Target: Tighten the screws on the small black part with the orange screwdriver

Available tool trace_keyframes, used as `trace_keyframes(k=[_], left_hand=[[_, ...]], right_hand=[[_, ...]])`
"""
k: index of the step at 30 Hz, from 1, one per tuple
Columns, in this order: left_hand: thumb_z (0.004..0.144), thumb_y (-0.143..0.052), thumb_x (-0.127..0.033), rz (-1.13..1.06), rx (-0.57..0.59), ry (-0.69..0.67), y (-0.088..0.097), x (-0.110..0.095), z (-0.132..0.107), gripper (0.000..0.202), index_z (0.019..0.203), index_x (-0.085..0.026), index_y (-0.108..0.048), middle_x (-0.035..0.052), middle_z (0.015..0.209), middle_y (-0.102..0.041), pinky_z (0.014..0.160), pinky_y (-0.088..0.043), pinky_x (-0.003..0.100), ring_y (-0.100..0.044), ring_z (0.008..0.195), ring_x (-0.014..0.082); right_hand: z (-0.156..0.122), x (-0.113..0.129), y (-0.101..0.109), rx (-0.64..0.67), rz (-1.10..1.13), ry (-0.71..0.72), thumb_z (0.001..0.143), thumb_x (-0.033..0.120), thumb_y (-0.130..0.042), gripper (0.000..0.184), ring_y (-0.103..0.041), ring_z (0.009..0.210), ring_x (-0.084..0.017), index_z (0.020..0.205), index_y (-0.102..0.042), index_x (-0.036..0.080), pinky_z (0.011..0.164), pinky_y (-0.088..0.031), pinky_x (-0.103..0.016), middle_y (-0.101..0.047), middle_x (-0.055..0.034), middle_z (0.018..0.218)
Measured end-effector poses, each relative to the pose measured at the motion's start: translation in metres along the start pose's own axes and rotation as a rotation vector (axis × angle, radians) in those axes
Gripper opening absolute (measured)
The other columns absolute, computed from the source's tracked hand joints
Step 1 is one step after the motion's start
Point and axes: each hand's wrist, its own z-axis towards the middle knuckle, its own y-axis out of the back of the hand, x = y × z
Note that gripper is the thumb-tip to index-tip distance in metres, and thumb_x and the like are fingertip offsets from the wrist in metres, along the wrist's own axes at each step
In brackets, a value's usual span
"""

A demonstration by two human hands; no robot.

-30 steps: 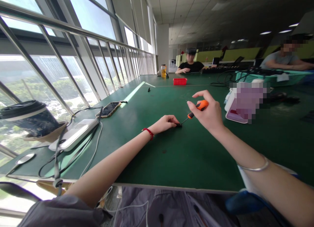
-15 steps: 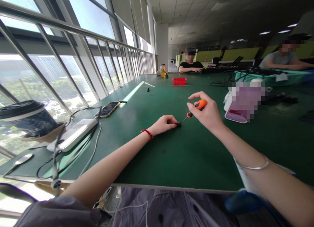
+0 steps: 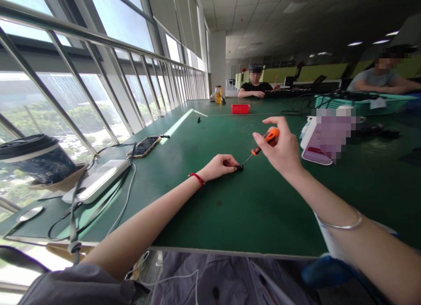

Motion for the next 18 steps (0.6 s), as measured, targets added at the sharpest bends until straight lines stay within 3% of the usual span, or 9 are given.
trace_keyframes(k=[6,8,10,13,18], left_hand=[[0.074,-0.066,-0.015,0.018,0.010,-0.010,0.0010,0.0010,0.0003,0.011,0.083,-0.009,-0.066,0.0054,0.081,-0.071,0.069,-0.050,0.021,-0.062,0.069,0.0100],[0.074,-0.065,-0.015,0.019,0.005,-0.008,0.0009,0.0011,0.0003,0.011,0.083,-0.009,-0.066,0.0050,0.080,-0.071,0.068,-0.050,0.021,-0.062,0.068,0.0098],[0.074,-0.065,-0.014,0.019,-0.002,-0.005,0.0006,0.0010,0.0002,0.010,0.083,-0.009,-0.066,0.0046,0.078,-0.070,0.066,-0.049,0.020,-0.061,0.066,0.0094],[0.074,-0.065,-0.014,0.021,-0.003,-0.010,0.0005,0.0009,0.0001,0.010,0.082,-0.009,-0.066,0.0039,0.076,-0.070,0.065,-0.049,0.020,-0.060,0.066,0.0091],[0.074,-0.065,-0.015,0.023,0.009,-0.022,0.0014,0.0022,0.0004,0.011,0.083,-0.009,-0.066,0.0043,0.078,-0.070,0.066,-0.049,0.020,-0.060,0.067,0.0093]], right_hand=[[0.0017,-0.0016,0.0008,0.036,0.027,0.041,0.082,0.046,-0.051,0.025,-0.048,0.053,-0.014,0.080,-0.056,0.022,0.053,-0.034,-0.026,-0.052,0.0017,0.060],[0.0014,-0.0037,-0.0004,0.054,0.063,0.051,0.079,0.039,-0.053,0.019,-0.049,0.054,-0.014,0.088,-0.055,0.023,0.054,-0.036,-0.026,-0.052,0.0025,0.062],[0.0008,-0.0045,-0.0012,0.068,0.094,0.052,0.076,0.034,-0.055,0.027,-0.050,0.054,-0.014,0.100,-0.052,0.023,0.053,-0.036,-0.026,-0.053,0.0036,0.064],[-0.0001,-0.0021,-0.0011,0.056,0.074,0.031,0.073,0.040,-0.058,0.037,-0.050,0.053,-0.015,0.105,-0.050,0.023,0.053,-0.036,-0.027,-0.053,0.0042,0.064],[-0.0012,0.0031,-0.0001,0.044,0.022,0.022,0.075,0.050,-0.057,0.028,-0.047,0.052,-0.014,0.083,-0.057,0.022,0.056,-0.036,-0.027,-0.049,0.0033,0.057]])
